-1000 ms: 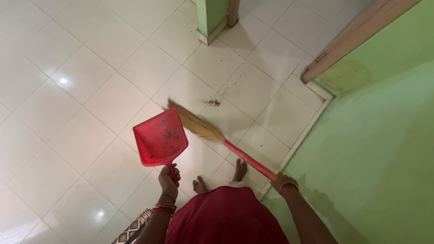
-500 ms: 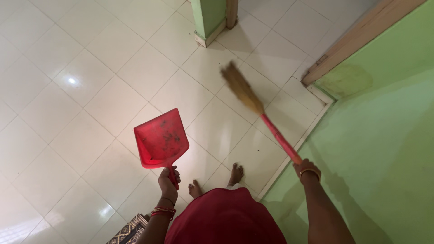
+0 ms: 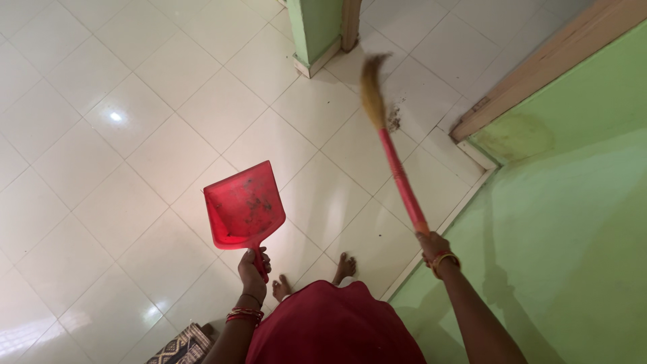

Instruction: The person sweeps debris from a tiled floor into a red dustpan using a broom by hand while walking through various rooms.

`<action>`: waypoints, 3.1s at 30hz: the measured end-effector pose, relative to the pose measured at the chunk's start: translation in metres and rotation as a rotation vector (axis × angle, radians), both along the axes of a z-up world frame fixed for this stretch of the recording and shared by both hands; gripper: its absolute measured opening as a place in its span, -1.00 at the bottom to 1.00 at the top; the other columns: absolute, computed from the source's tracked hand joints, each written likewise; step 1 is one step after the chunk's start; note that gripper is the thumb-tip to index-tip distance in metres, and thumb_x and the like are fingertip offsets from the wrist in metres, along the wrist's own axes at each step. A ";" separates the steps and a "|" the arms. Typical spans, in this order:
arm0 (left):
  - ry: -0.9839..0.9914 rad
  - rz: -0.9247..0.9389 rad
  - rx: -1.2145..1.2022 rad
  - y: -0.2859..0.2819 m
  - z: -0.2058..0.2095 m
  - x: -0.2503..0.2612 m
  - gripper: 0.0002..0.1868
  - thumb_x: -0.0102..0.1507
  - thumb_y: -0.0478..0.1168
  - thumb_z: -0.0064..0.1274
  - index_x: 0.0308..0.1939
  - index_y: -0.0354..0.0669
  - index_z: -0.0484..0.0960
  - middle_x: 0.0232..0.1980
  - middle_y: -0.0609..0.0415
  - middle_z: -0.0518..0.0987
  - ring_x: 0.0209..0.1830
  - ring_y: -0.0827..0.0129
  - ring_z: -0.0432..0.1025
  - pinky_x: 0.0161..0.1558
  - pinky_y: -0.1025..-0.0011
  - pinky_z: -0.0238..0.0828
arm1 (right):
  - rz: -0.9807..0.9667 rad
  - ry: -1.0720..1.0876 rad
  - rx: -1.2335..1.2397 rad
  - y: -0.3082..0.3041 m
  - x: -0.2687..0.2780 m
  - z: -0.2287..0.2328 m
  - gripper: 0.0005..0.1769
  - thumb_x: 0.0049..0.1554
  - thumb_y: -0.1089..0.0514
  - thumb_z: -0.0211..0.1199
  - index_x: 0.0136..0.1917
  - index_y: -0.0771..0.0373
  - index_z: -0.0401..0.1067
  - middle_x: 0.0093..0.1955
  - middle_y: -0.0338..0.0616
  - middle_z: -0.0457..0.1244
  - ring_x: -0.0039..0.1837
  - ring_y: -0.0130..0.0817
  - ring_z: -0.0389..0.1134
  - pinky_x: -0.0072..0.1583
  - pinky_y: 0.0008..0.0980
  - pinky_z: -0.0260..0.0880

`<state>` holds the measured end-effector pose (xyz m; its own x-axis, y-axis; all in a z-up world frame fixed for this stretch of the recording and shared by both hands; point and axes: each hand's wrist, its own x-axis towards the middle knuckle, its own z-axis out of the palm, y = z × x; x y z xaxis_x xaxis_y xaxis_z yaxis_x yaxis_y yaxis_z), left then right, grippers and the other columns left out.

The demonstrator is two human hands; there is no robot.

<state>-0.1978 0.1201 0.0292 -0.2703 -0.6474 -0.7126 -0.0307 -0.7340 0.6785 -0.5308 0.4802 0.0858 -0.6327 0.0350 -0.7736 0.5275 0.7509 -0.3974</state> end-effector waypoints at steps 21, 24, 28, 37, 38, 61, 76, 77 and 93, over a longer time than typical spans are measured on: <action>0.091 0.007 -0.025 -0.015 0.013 -0.074 -0.55 0.46 -0.06 -0.34 -0.11 -0.39 0.53 -0.46 0.03 0.47 -0.57 0.35 0.30 -0.51 0.38 0.23 | 0.679 0.125 0.297 -0.069 -0.033 -0.088 -0.30 0.16 -0.37 0.20 0.12 0.35 0.52 0.00 0.18 0.42 0.07 0.05 0.48 0.11 -0.03 0.50; 0.043 -0.005 -0.008 -0.030 0.013 -0.078 -0.57 0.45 -0.08 -0.34 -0.11 -0.39 0.54 -0.47 0.01 0.47 -0.59 0.33 0.29 -0.50 0.38 0.23 | 0.598 0.022 0.334 -0.061 -0.058 -0.087 -0.24 0.19 -0.40 0.15 0.11 0.40 0.54 -0.06 0.20 0.43 0.02 0.06 0.50 0.09 -0.05 0.50; 0.038 -0.031 -0.014 -0.062 0.007 -0.091 -0.58 0.44 -0.10 -0.33 -0.12 -0.40 0.53 -0.48 0.00 0.46 -0.61 0.32 0.27 -0.51 0.37 0.22 | 0.264 -0.084 0.284 -0.074 -0.084 -0.078 -0.31 0.20 -0.30 0.17 0.00 0.46 0.57 -0.20 0.09 0.42 -0.16 -0.06 0.48 -0.09 -0.03 0.49; 0.026 -0.092 -0.022 -0.151 0.017 -0.146 -0.59 0.42 -0.11 -0.32 -0.12 -0.40 0.54 -0.48 0.00 0.46 -0.63 0.34 0.27 -0.52 0.38 0.23 | 0.045 0.099 0.070 -0.209 -0.060 -0.018 -0.48 0.18 -0.21 0.16 -0.01 0.34 0.40 -0.43 -0.11 0.28 -0.43 -0.26 0.33 -0.34 -0.22 0.38; 0.032 -0.110 -0.025 -0.161 0.019 -0.153 -0.59 0.42 -0.10 -0.32 -0.13 -0.39 0.55 -0.48 0.00 0.46 -0.63 0.34 0.27 -0.52 0.39 0.22 | 0.003 0.055 0.004 -0.225 -0.061 -0.013 -0.47 0.18 -0.20 0.16 0.00 0.36 0.42 -0.42 -0.09 0.26 -0.42 -0.26 0.29 -0.34 -0.21 0.34; 0.070 -0.344 -0.046 -0.323 0.037 -0.209 -0.57 0.44 -0.09 -0.31 -0.14 -0.39 0.56 -0.50 0.01 0.46 -0.62 0.37 0.26 -0.54 0.42 0.20 | -0.351 -0.076 0.034 -0.329 -0.090 -0.046 -0.45 0.20 -0.17 0.23 -0.03 0.46 0.40 -0.44 -0.10 0.19 -0.45 -0.34 0.25 -0.40 -0.30 0.27; 0.143 -0.344 0.012 -0.356 0.031 -0.269 -0.59 0.44 -0.07 -0.30 -0.15 -0.36 0.53 -0.50 0.06 0.43 -0.62 0.41 0.24 -0.55 0.44 0.17 | -0.134 -0.023 0.020 -0.437 -0.167 -0.038 -0.44 0.21 -0.24 0.21 -0.08 0.38 0.42 -0.48 -0.18 0.20 -0.47 -0.37 0.23 -0.41 -0.33 0.25; 0.123 -0.359 0.009 -0.358 0.032 -0.273 -0.58 0.43 -0.08 -0.31 -0.14 -0.38 0.54 -0.50 0.05 0.44 -0.62 0.40 0.25 -0.54 0.44 0.19 | -0.133 -0.041 0.038 -0.440 -0.175 -0.049 -0.43 0.20 -0.25 0.23 -0.07 0.39 0.43 -0.48 -0.20 0.20 -0.48 -0.38 0.23 -0.42 -0.33 0.24; -0.008 -0.491 0.002 -0.423 0.049 -0.414 -0.57 0.44 -0.08 -0.32 -0.13 -0.37 0.55 -0.52 0.05 0.43 -0.64 0.42 0.23 -0.56 0.44 0.16 | -0.330 -0.096 0.085 -0.386 -0.306 -0.066 -0.16 0.22 -0.45 0.08 -0.10 0.51 0.40 -0.49 -0.06 0.16 -0.48 -0.25 0.20 -0.39 -0.22 0.21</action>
<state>-0.6116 -0.3031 0.0784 -0.5378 -0.4431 -0.7172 -0.3788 -0.6330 0.6752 -0.8371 0.0944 0.0202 -0.5008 0.2927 -0.8146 0.7794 0.5618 -0.2774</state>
